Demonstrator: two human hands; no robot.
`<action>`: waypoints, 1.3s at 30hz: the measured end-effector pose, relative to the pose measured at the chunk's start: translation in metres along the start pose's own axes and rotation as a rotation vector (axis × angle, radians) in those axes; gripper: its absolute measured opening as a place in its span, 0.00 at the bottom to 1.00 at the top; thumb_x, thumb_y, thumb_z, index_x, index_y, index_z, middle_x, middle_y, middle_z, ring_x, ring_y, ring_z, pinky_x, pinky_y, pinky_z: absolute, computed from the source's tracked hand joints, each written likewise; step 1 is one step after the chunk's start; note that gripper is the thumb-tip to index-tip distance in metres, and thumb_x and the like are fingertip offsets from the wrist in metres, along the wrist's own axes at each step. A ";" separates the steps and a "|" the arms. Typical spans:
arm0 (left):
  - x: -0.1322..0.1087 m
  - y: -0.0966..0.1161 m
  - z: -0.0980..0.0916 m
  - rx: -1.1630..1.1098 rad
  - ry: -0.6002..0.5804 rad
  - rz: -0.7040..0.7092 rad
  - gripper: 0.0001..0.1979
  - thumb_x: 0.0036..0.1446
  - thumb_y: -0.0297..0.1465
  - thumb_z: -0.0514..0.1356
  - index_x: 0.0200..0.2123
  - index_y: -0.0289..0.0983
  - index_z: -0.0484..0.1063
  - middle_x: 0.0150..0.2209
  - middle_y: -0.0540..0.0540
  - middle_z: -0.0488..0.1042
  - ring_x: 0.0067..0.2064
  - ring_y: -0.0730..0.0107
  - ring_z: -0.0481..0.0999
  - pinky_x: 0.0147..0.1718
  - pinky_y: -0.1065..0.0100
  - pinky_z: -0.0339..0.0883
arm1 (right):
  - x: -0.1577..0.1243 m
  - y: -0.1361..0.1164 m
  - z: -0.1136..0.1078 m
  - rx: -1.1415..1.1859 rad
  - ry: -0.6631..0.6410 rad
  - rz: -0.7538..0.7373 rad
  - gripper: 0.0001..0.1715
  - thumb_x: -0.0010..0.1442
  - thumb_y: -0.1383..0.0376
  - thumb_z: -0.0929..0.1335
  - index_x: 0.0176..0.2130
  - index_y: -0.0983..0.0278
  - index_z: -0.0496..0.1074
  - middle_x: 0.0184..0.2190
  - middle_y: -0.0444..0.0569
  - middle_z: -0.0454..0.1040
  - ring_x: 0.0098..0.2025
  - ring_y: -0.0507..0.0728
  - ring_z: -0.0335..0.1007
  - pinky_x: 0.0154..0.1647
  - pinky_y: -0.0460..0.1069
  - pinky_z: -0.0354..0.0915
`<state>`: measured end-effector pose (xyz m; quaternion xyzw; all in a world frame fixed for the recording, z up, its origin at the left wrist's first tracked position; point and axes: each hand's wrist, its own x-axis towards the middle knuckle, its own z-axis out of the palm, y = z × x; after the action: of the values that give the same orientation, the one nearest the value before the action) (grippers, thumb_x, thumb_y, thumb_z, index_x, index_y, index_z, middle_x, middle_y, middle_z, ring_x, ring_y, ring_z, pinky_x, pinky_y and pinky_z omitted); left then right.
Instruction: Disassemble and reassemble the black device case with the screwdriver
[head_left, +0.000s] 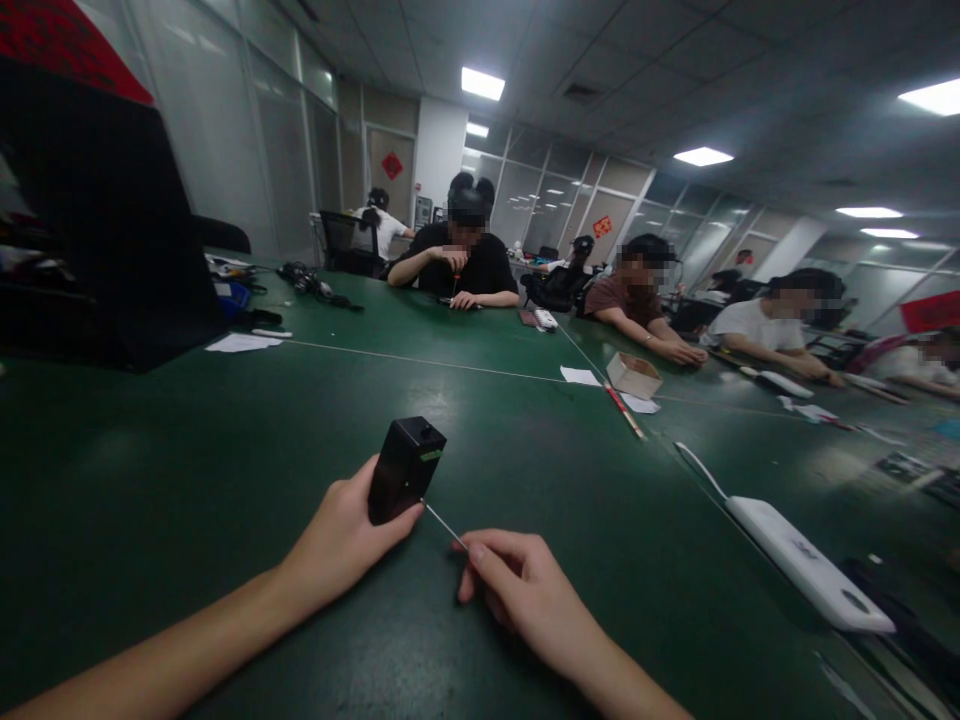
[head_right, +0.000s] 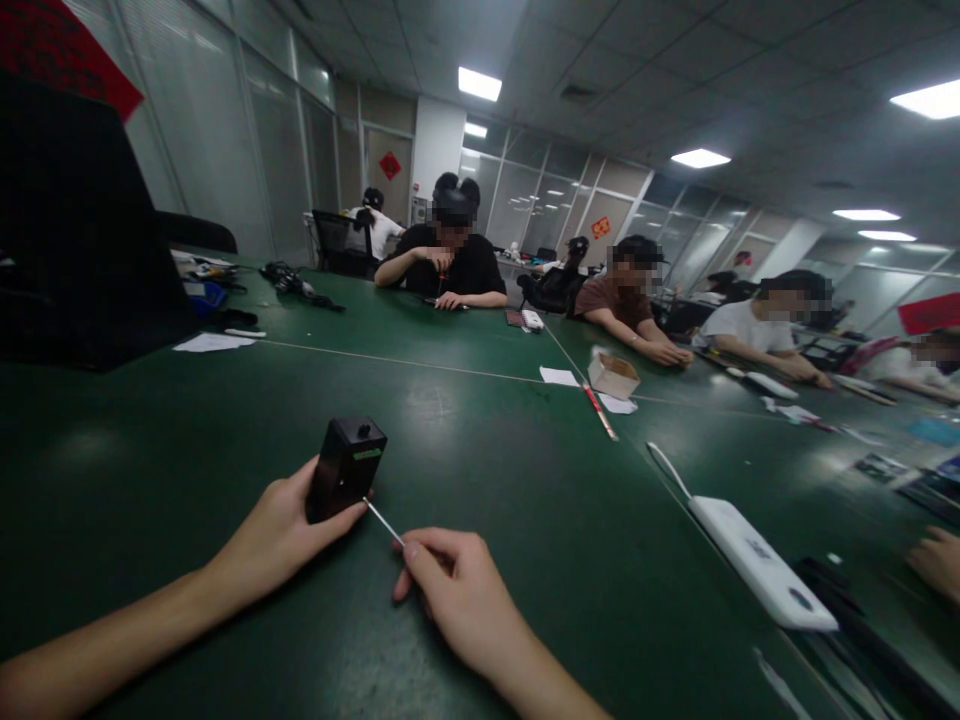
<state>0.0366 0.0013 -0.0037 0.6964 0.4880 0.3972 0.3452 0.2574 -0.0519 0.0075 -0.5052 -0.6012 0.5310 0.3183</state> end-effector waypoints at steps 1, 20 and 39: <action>0.000 -0.001 0.000 -0.009 -0.002 -0.003 0.17 0.54 0.40 0.64 0.45 0.38 0.71 0.40 0.43 0.79 0.40 0.56 0.79 0.38 0.63 0.70 | 0.000 0.000 -0.001 0.046 -0.028 0.021 0.24 0.65 0.51 0.64 0.44 0.68 0.76 0.26 0.47 0.74 0.19 0.47 0.54 0.18 0.44 0.51; -0.001 0.001 -0.001 0.037 -0.040 -0.048 0.21 0.55 0.44 0.62 0.46 0.38 0.70 0.44 0.43 0.79 0.44 0.56 0.79 0.45 0.59 0.71 | 0.000 -0.002 -0.006 0.223 -0.056 0.103 0.25 0.55 0.57 0.73 0.50 0.66 0.73 0.28 0.41 0.70 0.15 0.44 0.59 0.14 0.41 0.55; -0.002 -0.005 -0.005 0.148 -0.038 -0.082 0.30 0.49 0.54 0.61 0.48 0.39 0.70 0.45 0.42 0.79 0.47 0.51 0.79 0.43 0.59 0.72 | 0.001 0.000 -0.008 0.209 -0.075 0.051 0.18 0.57 0.65 0.73 0.48 0.66 0.75 0.26 0.40 0.70 0.16 0.44 0.60 0.16 0.42 0.59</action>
<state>0.0298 0.0013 -0.0066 0.7069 0.5375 0.3322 0.3180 0.2642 -0.0487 0.0096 -0.4641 -0.5409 0.6174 0.3329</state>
